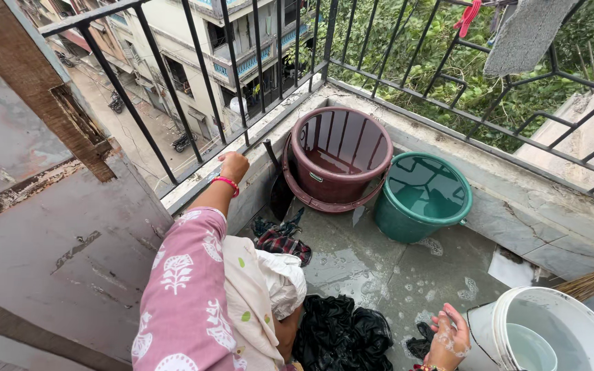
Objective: The person washes clothes by hand using water from buckets and a brush on a balcony floor.
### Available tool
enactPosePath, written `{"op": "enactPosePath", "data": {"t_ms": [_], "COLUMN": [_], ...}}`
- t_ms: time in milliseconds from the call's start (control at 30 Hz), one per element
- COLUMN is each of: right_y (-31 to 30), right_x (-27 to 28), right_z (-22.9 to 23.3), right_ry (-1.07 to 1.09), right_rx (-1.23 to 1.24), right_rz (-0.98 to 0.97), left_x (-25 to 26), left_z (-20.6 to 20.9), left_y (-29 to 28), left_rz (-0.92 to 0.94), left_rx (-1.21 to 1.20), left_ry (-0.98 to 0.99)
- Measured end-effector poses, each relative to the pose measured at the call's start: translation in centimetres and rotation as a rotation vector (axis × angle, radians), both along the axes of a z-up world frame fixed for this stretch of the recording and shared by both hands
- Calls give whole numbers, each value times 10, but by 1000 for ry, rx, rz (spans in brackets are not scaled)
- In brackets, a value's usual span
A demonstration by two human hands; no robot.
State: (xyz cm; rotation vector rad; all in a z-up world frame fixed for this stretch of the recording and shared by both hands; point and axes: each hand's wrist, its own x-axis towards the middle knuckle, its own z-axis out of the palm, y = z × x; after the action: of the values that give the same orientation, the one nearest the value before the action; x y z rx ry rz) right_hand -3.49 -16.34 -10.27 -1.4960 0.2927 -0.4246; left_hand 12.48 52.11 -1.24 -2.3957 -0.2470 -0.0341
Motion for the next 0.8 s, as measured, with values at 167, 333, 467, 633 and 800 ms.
{"op": "enactPosePath", "data": {"t_ms": [167,333,467,633,800], "right_y": [-13,-3,4,2,-3], "right_x": [15,21,22,20,18], "right_z": [1,-2,-6,-9,-9], "right_ry": [58,27,29,52,74], "right_rx": [-92,-51,-69,-79,-26], "right_rz": [19,39,98,63,15], "left_x": [-6,-25,-22,-30,-25], "left_z": [-11,-24,-16,-25,-30], "left_y": [15,18,25,13,1], "left_rz": [223,591,653,586,570], "left_rx": [-10,-550,-716,-683,-750], "left_ry": [-127,-234,-91,-117,-107]}}
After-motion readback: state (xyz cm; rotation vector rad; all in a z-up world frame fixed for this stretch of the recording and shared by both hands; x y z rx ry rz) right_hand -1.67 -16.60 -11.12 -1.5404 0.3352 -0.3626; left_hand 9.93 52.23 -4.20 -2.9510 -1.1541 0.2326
